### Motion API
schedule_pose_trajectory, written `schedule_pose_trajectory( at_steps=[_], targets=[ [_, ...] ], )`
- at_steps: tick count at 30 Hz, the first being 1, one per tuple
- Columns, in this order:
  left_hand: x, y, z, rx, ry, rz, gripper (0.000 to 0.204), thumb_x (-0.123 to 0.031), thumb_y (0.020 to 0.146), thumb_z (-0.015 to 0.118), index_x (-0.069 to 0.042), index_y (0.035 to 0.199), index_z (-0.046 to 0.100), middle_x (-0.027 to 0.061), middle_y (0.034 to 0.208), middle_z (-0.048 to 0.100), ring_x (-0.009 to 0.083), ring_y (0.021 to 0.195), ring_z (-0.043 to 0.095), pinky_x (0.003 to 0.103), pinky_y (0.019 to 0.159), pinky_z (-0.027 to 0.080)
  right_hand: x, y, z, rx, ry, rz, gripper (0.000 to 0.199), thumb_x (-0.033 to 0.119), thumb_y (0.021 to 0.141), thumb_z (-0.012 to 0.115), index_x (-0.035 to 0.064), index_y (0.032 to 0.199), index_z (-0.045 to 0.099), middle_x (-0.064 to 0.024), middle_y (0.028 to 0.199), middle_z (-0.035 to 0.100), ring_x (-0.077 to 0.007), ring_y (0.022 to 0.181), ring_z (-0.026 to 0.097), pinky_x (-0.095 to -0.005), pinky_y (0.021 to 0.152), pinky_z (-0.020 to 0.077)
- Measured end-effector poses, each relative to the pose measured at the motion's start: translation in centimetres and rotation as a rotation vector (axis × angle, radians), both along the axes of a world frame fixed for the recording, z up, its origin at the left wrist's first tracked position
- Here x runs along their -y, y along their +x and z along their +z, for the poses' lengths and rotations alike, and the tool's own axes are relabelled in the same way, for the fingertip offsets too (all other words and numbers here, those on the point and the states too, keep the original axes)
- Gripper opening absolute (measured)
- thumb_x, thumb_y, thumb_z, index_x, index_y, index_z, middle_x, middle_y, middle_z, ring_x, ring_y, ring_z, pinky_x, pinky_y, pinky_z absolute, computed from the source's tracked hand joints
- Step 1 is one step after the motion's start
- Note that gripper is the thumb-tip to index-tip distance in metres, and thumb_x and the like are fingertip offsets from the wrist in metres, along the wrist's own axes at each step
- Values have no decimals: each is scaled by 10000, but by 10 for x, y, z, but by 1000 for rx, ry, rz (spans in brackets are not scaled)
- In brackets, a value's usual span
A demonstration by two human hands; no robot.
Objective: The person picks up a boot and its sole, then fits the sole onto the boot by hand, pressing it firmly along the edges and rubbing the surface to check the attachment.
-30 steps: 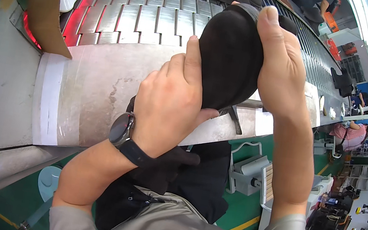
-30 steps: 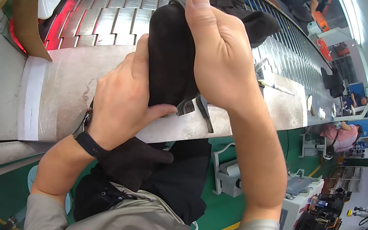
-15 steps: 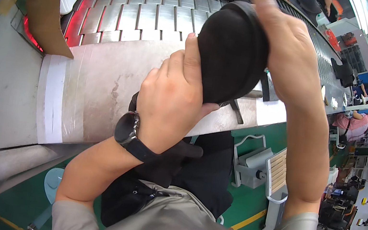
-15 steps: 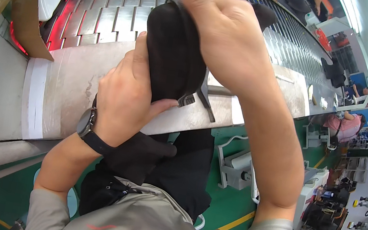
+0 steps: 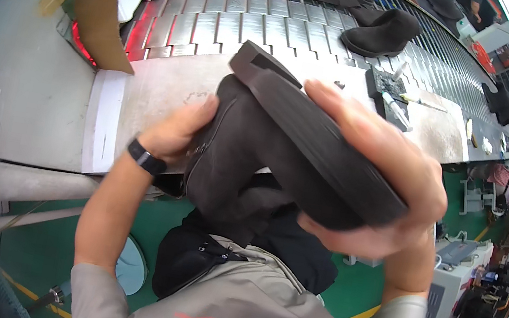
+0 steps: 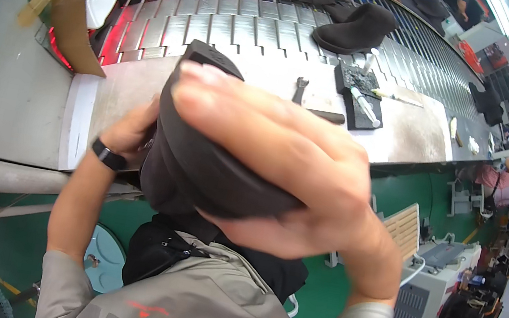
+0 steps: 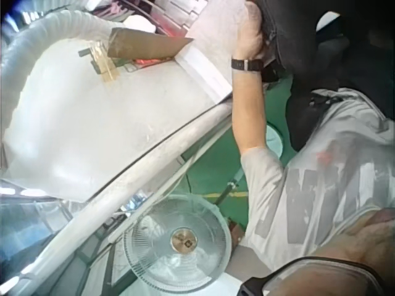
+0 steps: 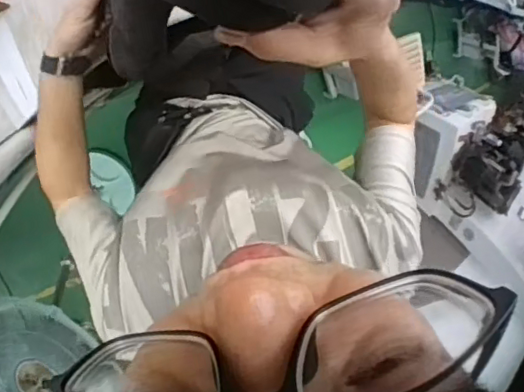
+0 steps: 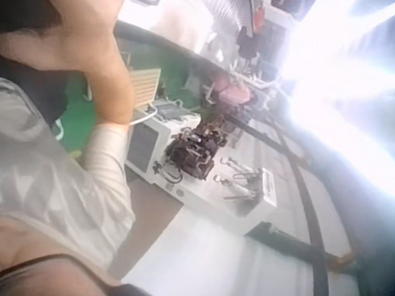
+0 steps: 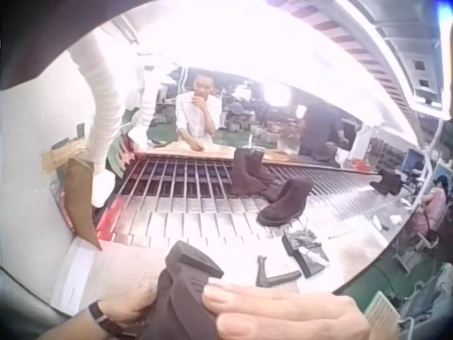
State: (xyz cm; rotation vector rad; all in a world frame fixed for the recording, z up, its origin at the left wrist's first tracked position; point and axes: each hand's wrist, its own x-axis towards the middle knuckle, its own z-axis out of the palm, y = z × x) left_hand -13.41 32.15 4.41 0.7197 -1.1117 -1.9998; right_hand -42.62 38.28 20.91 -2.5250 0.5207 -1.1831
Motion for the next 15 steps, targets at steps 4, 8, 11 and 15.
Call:
schedule_pose_trajectory(
  at_steps=[4, 8, 11, 15],
  targets=[
    [-27, -8, 15, -65, -131, 209, 843, -565, 976, 789, 71, 1483, 567, 142, 1391, 689, 186, 1232, 673, 379, 1080, 553, -12, -36, -51, 379, 305, 90, 905, 357, 810, 965, -49, 1507, 556, -421, 1537, 517, -557, 1431, 538, -606, 1205, 437],
    [-35, -8, 136, 472, -694, 456, 733, -400, 802, 968, 82, 1273, 680, 152, 1093, 797, 233, 954, 768, 363, 915, 605, 9, -73, -136, 540, 697, 157, 742, 384, 983, 734, -131, 1485, 550, -367, 1547, 539, -458, 1466, 531, -558, 1248, 395],
    [-23, -41, 178, 1402, -1284, 137, 757, -401, 719, 1000, 88, 1184, 656, 204, 986, 737, 312, 894, 702, 380, 879, 563, 41, -59, -188, 684, 937, -68, 607, 394, 1099, 556, -87, 1467, 596, -258, 1479, 637, -324, 1365, 633, -516, 1208, 442],
    [11, -49, 190, 1291, -1426, 121, 677, -332, 717, 981, 82, 1124, 634, 227, 924, 677, 376, 848, 640, 415, 849, 535, 90, -34, -134, 939, 910, 158, 689, 557, 1137, 442, 2, 1525, 571, -196, 1449, 667, -286, 1373, 603, -486, 1164, 442]
  ],
)
